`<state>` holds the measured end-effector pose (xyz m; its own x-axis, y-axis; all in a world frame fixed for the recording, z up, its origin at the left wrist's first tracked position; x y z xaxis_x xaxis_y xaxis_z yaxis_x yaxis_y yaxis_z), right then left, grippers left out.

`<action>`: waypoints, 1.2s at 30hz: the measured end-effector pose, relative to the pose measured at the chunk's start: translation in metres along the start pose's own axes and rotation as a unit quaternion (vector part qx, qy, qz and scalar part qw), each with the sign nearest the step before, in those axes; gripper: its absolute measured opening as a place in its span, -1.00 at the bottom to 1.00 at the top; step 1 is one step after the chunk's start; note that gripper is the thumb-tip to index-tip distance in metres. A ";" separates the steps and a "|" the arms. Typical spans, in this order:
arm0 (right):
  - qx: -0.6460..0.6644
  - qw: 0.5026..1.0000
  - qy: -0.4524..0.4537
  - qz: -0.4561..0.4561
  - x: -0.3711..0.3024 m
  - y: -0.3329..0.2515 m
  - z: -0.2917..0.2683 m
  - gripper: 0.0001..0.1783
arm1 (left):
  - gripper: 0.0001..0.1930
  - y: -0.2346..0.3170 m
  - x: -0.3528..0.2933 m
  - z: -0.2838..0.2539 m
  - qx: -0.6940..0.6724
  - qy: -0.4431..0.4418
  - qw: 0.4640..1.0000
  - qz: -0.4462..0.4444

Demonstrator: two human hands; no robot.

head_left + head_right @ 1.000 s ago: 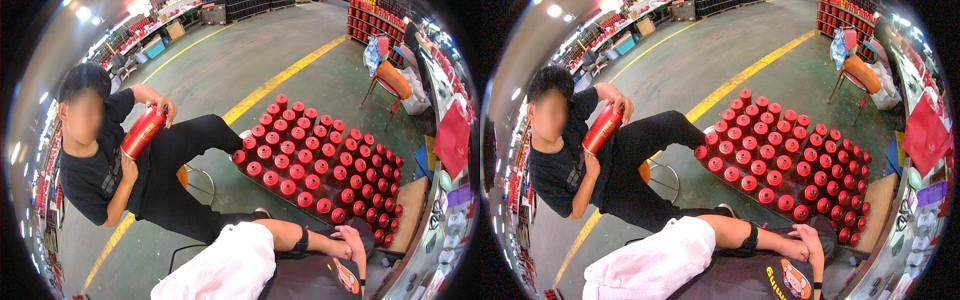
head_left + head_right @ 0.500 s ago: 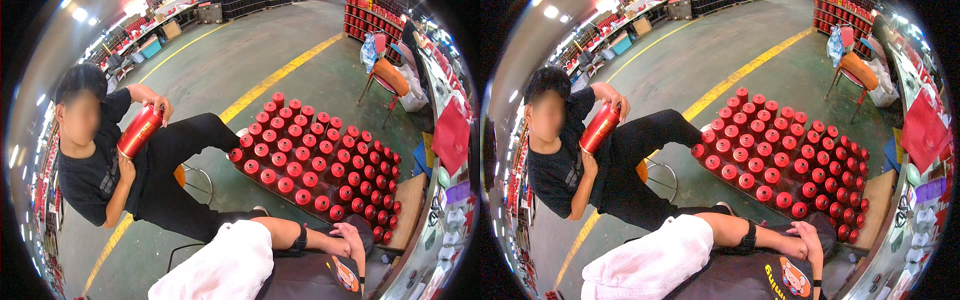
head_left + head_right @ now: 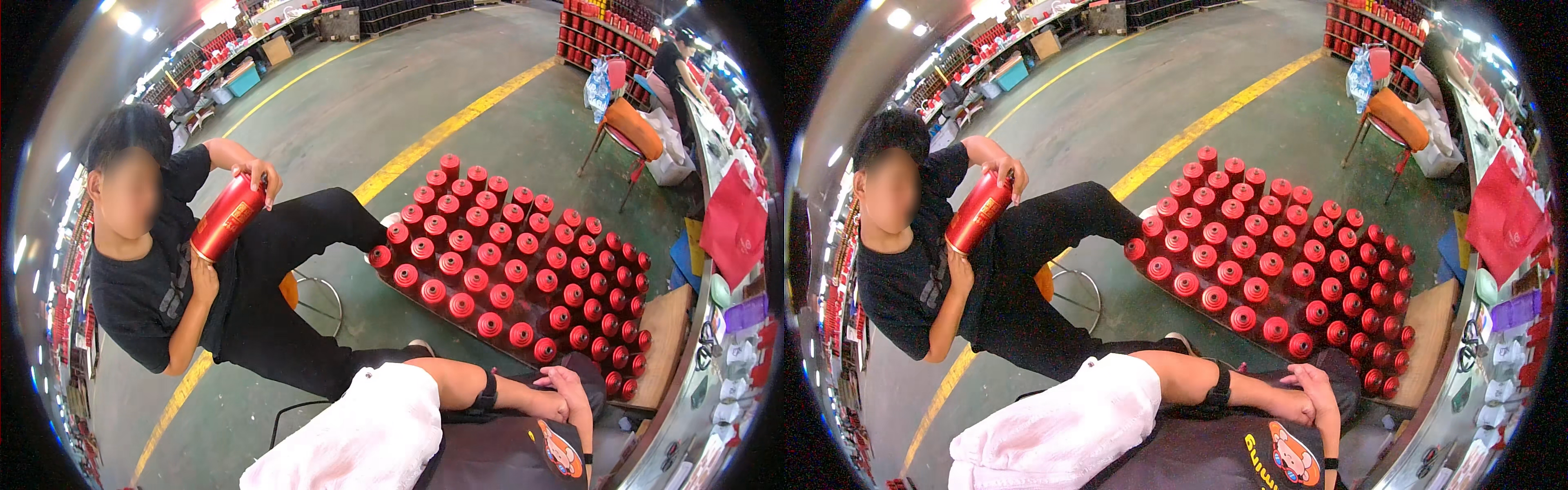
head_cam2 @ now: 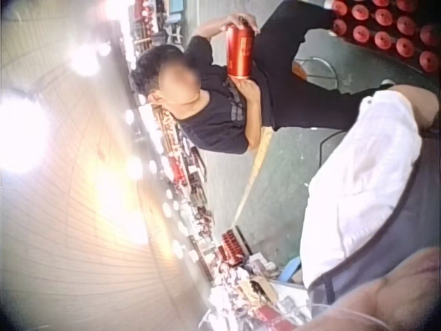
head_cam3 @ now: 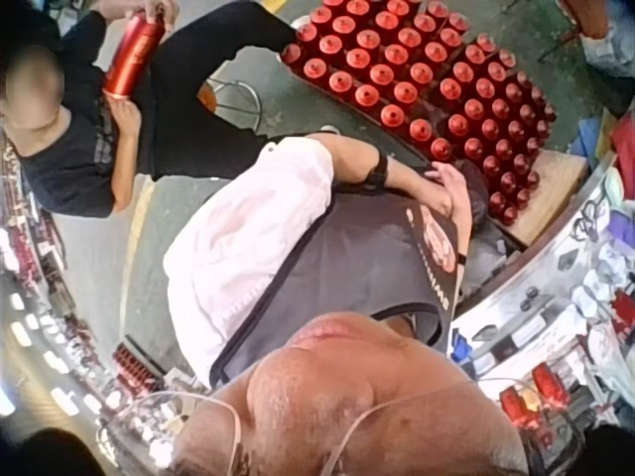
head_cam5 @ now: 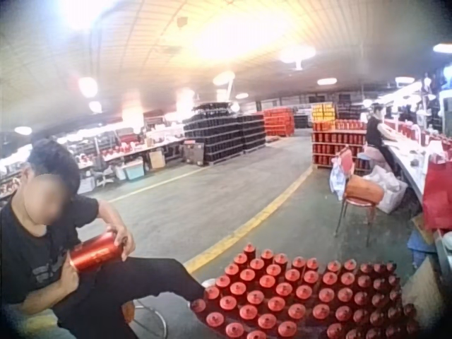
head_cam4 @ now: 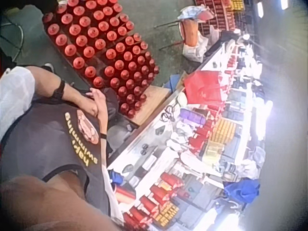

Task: Applying and cleaning gold labels on red metal cylinders.

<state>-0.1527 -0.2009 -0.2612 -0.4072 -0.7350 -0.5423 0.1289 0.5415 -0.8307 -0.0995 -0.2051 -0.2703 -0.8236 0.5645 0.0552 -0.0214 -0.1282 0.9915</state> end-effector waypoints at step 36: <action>0.010 1.000 0.022 0.002 0.003 0.006 -0.002 -0.64 | -0.83 -0.009 0.005 0.001 -0.012 0.013 1.000 -0.001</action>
<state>-0.1553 -0.1990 -0.2681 -0.4466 -0.7137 -0.5397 0.1488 0.5356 -0.8313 -0.1029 -0.2001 -0.2792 -0.8383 0.5428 0.0502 -0.0358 -0.1467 0.9885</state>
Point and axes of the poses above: each hand's wrist, its own x-axis towards the middle knuckle, its own z-axis out of the palm, y = z × x, the point moved 6 cm from there along x, towards the middle knuckle, and after that the axes turned 9 degrees about -x, right-handed, at the moved point
